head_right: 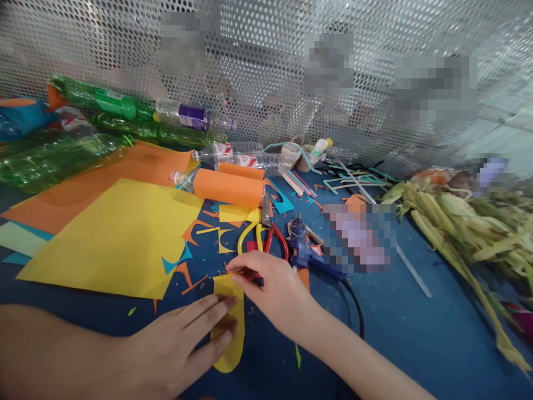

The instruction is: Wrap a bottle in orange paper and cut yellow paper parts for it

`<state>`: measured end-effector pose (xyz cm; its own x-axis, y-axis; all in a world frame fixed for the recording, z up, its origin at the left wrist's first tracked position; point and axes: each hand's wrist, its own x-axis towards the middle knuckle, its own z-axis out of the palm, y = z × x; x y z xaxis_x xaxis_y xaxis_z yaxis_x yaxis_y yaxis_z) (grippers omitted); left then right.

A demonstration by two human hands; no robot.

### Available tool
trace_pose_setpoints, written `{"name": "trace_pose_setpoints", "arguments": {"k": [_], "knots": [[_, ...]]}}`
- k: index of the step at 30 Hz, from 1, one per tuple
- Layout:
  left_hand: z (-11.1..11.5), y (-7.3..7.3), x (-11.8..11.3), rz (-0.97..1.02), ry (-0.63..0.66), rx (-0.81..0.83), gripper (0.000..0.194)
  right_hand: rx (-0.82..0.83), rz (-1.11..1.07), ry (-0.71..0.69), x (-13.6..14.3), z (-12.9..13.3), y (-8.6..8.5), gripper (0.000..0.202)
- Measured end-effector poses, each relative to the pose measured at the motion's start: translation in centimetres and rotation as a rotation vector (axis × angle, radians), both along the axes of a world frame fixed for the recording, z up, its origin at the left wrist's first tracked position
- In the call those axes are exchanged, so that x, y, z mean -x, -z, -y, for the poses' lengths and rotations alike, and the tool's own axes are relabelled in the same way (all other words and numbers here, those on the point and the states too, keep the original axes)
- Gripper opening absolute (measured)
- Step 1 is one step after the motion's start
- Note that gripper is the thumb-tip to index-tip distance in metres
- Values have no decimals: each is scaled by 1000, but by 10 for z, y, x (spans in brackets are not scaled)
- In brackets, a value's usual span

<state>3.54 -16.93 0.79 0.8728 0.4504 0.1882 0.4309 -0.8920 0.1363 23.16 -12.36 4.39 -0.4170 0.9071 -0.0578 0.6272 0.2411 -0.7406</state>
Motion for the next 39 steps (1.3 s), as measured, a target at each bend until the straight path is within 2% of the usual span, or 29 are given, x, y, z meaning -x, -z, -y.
{"name": "trace_pose_setpoints", "arguments": {"k": [5,13,17,20,24,30,34,36,39], "knots": [[-1,-4,0,20,13,-52,53,60,10,-2,-2,-3,1,12],[-3,-4,-1,-14,30,-23,54,37,24,-64,-12,-7,-2,15],[-2,-5,0,-42,41,-15,55,199,-10,-137,-19,-8,-7,13],[-1,-7,0,-63,59,-18,55,293,7,-131,-20,-7,-8,10],[0,-7,-1,-88,62,-3,56,163,145,-127,-18,-4,-7,10],[0,-3,1,-53,65,-31,54,-107,343,-216,-14,4,-6,12],[0,-4,1,-75,65,-27,57,-212,480,-300,-12,10,-8,10],[0,-5,0,-82,69,-30,57,-271,473,-303,-10,10,-8,11],[-1,-5,-1,-53,61,-74,55,-385,335,-227,-8,9,-4,13]]}}
